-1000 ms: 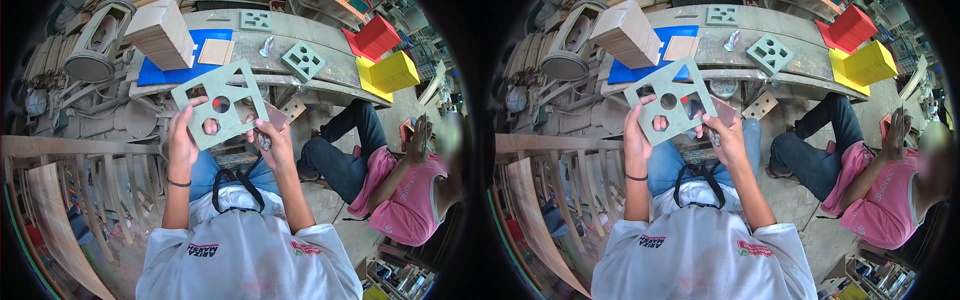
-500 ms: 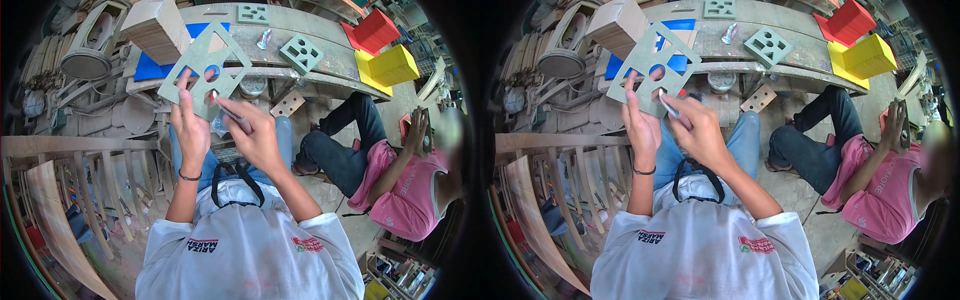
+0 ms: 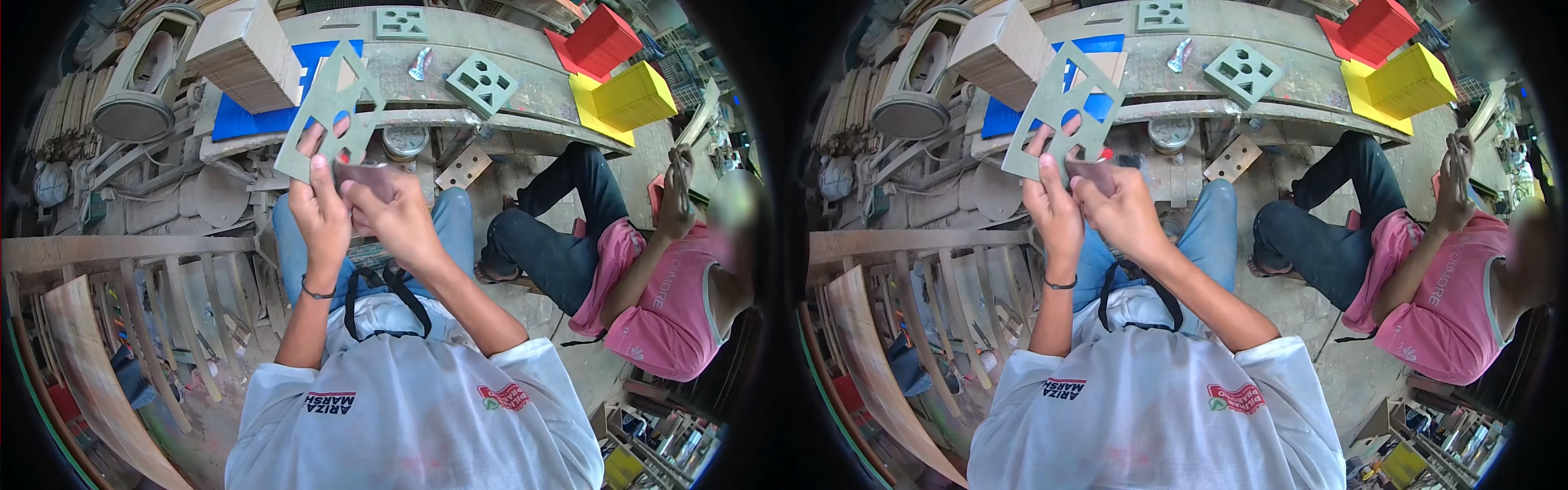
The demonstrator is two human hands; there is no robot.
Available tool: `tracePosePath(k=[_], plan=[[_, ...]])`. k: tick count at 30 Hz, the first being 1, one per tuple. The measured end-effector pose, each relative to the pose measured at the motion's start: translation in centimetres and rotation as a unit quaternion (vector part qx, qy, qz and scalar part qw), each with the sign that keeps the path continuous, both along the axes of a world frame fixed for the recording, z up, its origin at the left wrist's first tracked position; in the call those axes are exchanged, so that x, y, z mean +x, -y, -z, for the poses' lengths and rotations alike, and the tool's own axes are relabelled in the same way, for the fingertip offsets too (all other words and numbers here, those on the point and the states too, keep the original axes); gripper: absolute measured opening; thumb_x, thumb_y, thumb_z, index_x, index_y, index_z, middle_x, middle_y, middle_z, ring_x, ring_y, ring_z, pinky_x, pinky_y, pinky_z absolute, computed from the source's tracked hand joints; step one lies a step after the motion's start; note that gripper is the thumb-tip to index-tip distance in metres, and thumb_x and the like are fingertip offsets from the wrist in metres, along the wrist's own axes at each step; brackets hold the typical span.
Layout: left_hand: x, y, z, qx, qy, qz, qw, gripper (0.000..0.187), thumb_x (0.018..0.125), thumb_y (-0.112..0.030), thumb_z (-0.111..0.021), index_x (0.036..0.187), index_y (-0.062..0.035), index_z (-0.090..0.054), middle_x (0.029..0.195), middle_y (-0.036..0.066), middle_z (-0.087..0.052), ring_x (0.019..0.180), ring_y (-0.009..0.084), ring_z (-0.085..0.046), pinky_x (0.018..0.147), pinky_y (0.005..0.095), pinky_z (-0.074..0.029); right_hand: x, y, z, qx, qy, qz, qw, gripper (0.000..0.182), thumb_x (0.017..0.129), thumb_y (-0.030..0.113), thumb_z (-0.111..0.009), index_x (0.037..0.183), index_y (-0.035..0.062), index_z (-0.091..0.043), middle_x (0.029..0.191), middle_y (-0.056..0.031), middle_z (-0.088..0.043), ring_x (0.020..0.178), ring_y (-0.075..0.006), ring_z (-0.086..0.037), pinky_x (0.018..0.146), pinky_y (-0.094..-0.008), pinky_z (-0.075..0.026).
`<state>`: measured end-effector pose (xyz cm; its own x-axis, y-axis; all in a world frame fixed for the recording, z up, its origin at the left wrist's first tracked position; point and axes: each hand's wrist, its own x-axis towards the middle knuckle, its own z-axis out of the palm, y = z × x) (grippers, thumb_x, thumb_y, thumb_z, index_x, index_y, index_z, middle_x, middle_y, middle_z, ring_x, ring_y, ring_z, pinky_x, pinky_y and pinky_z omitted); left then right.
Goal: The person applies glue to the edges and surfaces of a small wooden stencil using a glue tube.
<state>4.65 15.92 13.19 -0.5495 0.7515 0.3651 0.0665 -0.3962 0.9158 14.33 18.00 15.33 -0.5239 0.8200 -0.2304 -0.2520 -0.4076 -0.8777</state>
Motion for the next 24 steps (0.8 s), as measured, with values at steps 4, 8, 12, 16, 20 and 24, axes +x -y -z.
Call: tracePosePath(k=[4, 8, 12, 16, 20, 24], plan=[[-0.8, 0.2, -0.7, -0.051, 0.021, 0.003, 0.998, 0.037, 0.104, -0.017, -0.031, 0.13, 0.0055, -0.044, 0.121, 0.018, -0.059, 0.104, 0.0208, -0.06, 0.088, 0.0337, -0.05, -0.3, -0.4, 2.0, 0.236, 0.108, -0.002, 0.966, 0.023, 0.083, 0.003, -0.058, 0.105, -0.0036, -0.064, 0.066, -0.0152, -0.058, 0.06, -0.0215, -0.058, 0.061, -0.0383, -0.046], [-3.1, 0.7, 0.3, -0.098, 0.053, 0.023, 0.993, 0.035, 0.103, -0.017, -0.036, 0.126, 0.005, -0.049, 0.117, 0.016, -0.06, 0.102, 0.0176, -0.06, 0.086, 0.0304, -0.051, 0.7, -1.8, 3.7, 0.495, 0.155, -0.065, 0.852, 0.045, 0.074, -0.007, -0.061, 0.117, 0.004, -0.063, 0.082, -0.0165, -0.059, 0.067, -0.0319, -0.059, 0.064, -0.0392, -0.047], [-4.3, 1.8, 0.7, -0.181, 0.108, 0.092, 0.973, 0.032, 0.103, -0.019, -0.04, 0.123, 0.0024, -0.052, 0.114, 0.014, -0.06, 0.096, 0.0184, -0.063, 0.084, 0.0312, -0.052, 2.1, -3.6, 3.0, 0.581, 0.26, -0.184, 0.749, 0.041, 0.076, 0.004, -0.065, 0.117, 0.0108, -0.063, 0.084, -0.0124, -0.055, 0.074, -0.0294, -0.061, 0.061, -0.0435, -0.049], [-5.0, 1.9, 0.3, -0.247, 0.139, 0.148, 0.948, 0.031, 0.102, -0.019, -0.042, 0.122, 0.0018, -0.053, 0.112, 0.012, -0.06, 0.095, 0.019, -0.062, 0.084, 0.0333, -0.052, 2.7, -5.5, 1.9, 0.712, 0.297, -0.234, 0.591, 0.035, 0.081, 0.03, -0.065, 0.11, 0.011, -0.065, 0.097, -0.0126, -0.057, 0.089, -0.0268, -0.064, 0.064, -0.0391, -0.054], [-5.6, 1.2, 1.8, -0.272, 0.106, 0.237, 0.927, 0.03, 0.102, -0.019, -0.042, 0.121, 0.0, -0.054, 0.109, 0.01, -0.059, 0.094, 0.0175, -0.061, 0.084, 0.0331, -0.053, 2.6, -7.2, 1.1, 0.77, 0.304, -0.299, 0.474, 0.036, 0.082, 0.034, -0.062, 0.111, 0.0134, -0.066, 0.098, -0.012, -0.056, 0.094, -0.0242, -0.061, 0.064, -0.0365, -0.055], [-5.9, 0.5, 2.0, -0.328, 0.173, 0.304, 0.878, 0.028, 0.102, -0.018, -0.04, 0.12, -0.0006, -0.053, 0.109, 0.01, -0.059, 0.096, 0.0181, -0.062, 0.08, 0.0344, -0.055, 2.6, -7.8, 1.0, 0.821, 0.244, -0.29, 0.427, 0.032, 0.083, 0.031, -0.061, 0.11, 0.0168, -0.066, 0.101, -0.0108, -0.058, 0.093, -0.0233, -0.061, 0.064, -0.0343, -0.055]])
